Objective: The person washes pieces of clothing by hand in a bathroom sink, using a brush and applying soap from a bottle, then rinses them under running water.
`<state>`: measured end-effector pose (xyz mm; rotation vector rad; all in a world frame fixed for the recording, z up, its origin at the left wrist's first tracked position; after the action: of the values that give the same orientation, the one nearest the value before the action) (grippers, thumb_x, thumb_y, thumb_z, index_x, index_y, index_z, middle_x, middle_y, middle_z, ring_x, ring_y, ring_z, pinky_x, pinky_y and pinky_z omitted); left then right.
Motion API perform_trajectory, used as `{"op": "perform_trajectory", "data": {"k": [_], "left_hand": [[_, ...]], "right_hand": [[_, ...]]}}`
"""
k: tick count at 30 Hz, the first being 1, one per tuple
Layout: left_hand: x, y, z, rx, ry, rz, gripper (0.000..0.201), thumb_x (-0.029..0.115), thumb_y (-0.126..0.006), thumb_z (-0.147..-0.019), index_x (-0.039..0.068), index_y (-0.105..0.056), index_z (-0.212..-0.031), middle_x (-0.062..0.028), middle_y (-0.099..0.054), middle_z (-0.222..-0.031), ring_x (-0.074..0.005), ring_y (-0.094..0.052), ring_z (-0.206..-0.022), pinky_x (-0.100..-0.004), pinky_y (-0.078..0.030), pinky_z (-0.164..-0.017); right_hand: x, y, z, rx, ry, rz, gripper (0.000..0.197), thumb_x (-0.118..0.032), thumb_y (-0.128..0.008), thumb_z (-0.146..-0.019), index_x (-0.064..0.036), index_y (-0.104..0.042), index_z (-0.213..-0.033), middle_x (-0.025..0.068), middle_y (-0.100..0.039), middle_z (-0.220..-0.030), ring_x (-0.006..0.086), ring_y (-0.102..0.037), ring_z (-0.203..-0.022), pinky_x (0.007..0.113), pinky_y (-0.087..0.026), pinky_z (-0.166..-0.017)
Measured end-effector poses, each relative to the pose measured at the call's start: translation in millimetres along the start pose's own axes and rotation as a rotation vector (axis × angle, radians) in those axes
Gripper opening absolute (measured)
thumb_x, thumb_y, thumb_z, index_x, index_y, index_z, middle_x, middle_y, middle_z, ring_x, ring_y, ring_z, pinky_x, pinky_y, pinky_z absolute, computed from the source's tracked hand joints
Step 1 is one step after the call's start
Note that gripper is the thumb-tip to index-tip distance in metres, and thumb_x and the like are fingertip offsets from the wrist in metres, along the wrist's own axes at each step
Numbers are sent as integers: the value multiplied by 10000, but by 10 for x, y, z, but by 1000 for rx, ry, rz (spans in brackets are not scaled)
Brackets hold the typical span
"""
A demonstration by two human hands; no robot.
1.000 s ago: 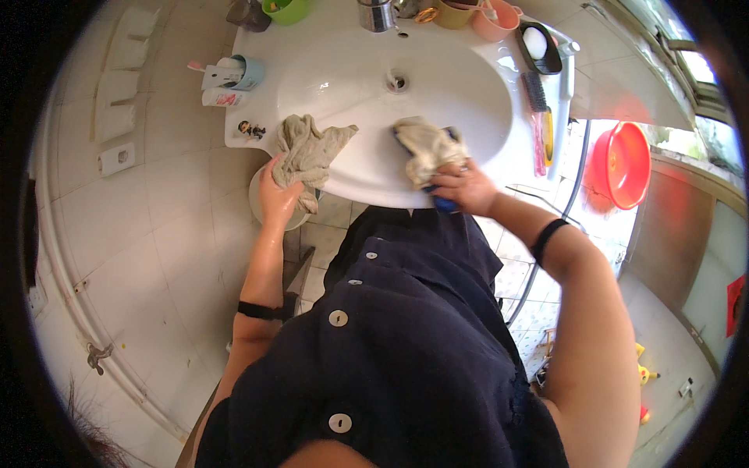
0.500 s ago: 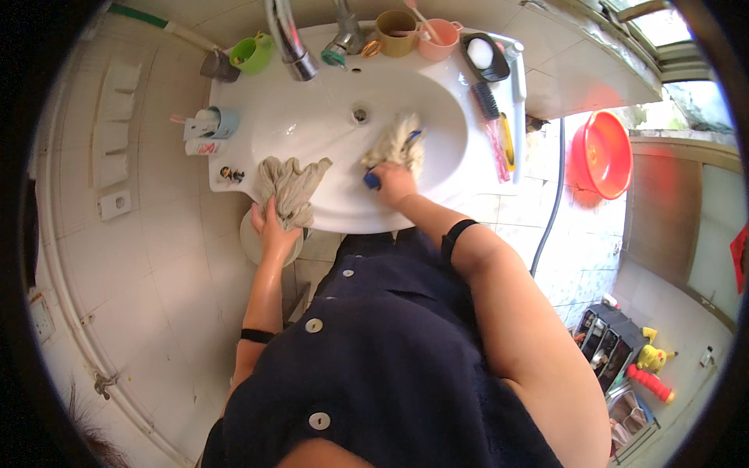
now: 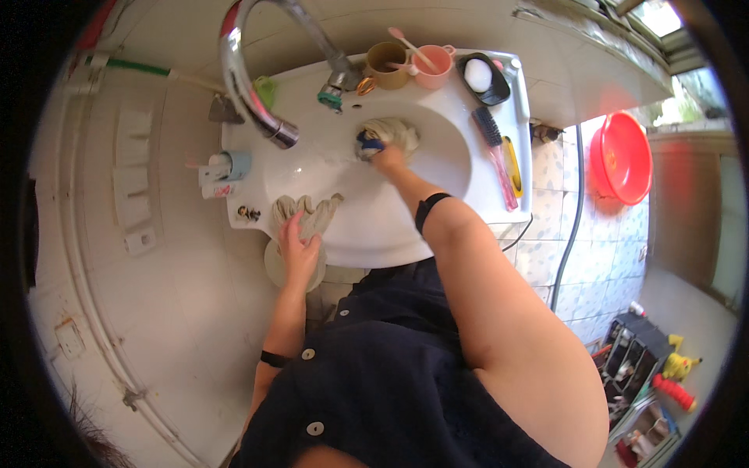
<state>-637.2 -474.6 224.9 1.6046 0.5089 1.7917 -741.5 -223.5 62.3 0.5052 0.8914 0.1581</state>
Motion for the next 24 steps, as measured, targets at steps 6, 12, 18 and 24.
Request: {"op": "perform_trajectory", "data": {"k": [6,12,18,24], "left_hand": [[23,-356,-892,-135,880,890,494,454,-455,-881,98,-475,-1223,-120,-425,-1260,-256,-524,-1026,-349,-477,-804],[-130,-512,-1287,-642,612,1633,447,362,-391,-909,93,-413,-1265,-106,-479,-1207,-255,-534,-1035,-423,-455,-849],[192,-612,-1351,-211,864,1240,380,282,-368,-917,54,-464,-1205,-91,-551,-1134,-244,-553,-1027,-390,-462,-871],[433,-384,-1185,-205,533,856,359,172,-396,-881,56,-459,-1214,-73,-568,-1108,-252,-567,-1005,-401,-481,-839]], "right_hand": [[-1118,-211,880,117,242,-361,376,-86,-589,-685,-14,-550,-1052,226,-609,-959,389,-575,-925,420,-460,-786],[-1527,216,1924,27,384,-104,503,-119,-638,-689,-184,-475,-1161,210,-474,-1027,438,-469,-957,503,-409,-825],[-1360,337,1427,103,324,-153,369,-235,-649,-703,-105,-554,-1035,201,-585,-897,382,-562,-872,440,-468,-746],[-813,361,962,108,162,-114,363,-251,-633,-706,-32,-542,-981,200,-605,-881,389,-570,-851,444,-459,-749]]}}
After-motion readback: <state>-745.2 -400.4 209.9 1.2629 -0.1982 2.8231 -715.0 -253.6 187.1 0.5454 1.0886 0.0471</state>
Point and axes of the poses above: each hand's wrist, its own z-axis away from the middle knuckle, its own y-axis out of the back of the hand, x = y × z, the point moved 1 cm from there along -z, towards the middle knuckle
